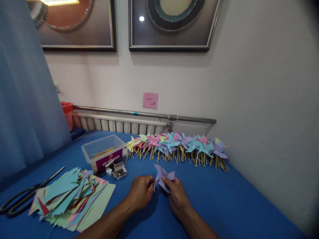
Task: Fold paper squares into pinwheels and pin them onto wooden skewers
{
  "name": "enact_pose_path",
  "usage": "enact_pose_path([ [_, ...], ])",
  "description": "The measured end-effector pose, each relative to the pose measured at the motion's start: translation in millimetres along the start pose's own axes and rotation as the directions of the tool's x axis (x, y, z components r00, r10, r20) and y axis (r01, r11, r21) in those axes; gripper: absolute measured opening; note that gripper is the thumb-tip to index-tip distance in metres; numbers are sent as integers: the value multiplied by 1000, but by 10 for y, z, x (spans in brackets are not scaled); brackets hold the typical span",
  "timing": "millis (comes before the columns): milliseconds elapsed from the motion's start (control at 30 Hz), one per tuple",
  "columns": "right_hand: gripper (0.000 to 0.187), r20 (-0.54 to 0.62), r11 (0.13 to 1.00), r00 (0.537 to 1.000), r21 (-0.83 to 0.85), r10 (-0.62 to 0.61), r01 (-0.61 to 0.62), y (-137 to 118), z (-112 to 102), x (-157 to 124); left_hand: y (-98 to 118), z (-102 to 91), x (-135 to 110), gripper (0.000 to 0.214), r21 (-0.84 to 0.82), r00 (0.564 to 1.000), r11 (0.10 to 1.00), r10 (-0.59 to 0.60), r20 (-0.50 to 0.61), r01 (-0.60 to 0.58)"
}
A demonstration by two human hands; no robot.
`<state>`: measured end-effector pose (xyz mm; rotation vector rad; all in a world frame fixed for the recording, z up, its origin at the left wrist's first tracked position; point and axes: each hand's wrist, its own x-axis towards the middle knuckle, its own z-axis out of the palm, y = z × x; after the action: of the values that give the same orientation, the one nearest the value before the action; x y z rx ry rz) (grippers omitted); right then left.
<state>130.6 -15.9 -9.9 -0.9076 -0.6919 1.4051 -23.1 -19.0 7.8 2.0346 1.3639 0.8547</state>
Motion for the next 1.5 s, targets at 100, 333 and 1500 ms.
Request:
enact_pose_path([
  [100, 32, -1, 1000, 1000, 6, 3, -3, 0, 3, 1, -5, 2, -3, 22, 7, 1000, 1000, -6, -10, 6],
  [333, 35, -14, 1000, 1000, 17, 4, -4, -3, 5, 6, -2, -4, -5, 20, 10, 1000, 1000, 1, -11, -1],
  [1500, 35, 9, 999, 1000, 25, 26, -26, -13, -2, 0, -37, -8, 3, 15, -21, 1000, 1000, 2, -8, -2],
])
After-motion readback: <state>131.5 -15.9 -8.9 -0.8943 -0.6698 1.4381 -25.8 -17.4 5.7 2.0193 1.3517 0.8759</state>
